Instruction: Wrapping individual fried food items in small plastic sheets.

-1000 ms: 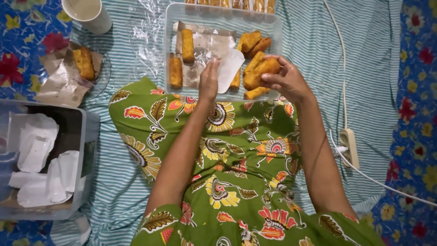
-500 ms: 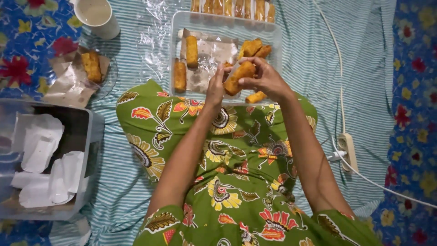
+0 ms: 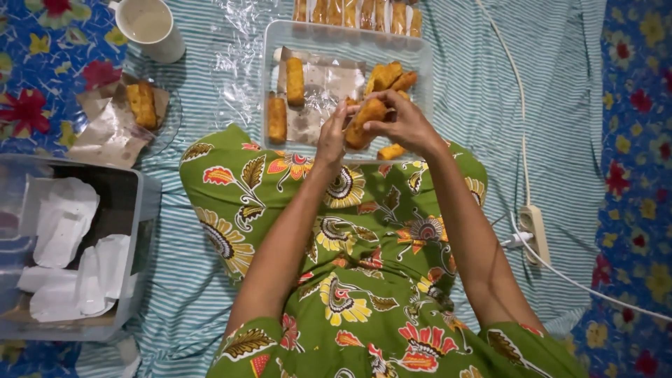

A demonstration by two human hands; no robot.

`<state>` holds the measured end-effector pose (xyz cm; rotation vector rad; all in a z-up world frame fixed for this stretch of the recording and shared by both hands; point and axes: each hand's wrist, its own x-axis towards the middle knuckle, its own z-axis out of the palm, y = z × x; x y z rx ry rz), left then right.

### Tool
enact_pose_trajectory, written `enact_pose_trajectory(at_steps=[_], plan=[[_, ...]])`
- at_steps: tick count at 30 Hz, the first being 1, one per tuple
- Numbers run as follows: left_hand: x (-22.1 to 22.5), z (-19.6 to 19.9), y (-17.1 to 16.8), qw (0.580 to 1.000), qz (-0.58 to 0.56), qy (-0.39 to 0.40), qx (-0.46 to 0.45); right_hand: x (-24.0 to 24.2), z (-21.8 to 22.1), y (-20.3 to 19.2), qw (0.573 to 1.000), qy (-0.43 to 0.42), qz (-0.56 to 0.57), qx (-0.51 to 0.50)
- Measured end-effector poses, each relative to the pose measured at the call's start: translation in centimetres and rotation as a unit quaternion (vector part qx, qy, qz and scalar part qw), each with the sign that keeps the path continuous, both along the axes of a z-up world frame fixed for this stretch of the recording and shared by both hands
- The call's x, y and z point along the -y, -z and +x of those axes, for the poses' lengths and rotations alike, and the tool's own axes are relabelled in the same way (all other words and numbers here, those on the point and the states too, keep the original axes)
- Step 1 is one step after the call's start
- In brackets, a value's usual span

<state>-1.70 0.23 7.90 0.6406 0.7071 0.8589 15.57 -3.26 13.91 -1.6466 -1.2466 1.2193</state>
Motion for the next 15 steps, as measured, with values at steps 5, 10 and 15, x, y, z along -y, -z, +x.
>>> enact_pose_trajectory(at_steps=[5,10,15], plan=[[0.3,-0.2,-0.6,1.000,0.001,0.006,-0.009,0.3,0.2,-0.1,0.993,0.002,0.026,0.115],[0.0,0.2,0.5,1.000,-0.005,-0.004,-0.012,0.3,0.5,0.1,0.985,-0.003,0.042,0.170],[-0.1,0.2,0.9,1.000,-0.024,-0.008,-0.002,0.6,0.6,0.6,0.984,0.010,0.050,0.169]])
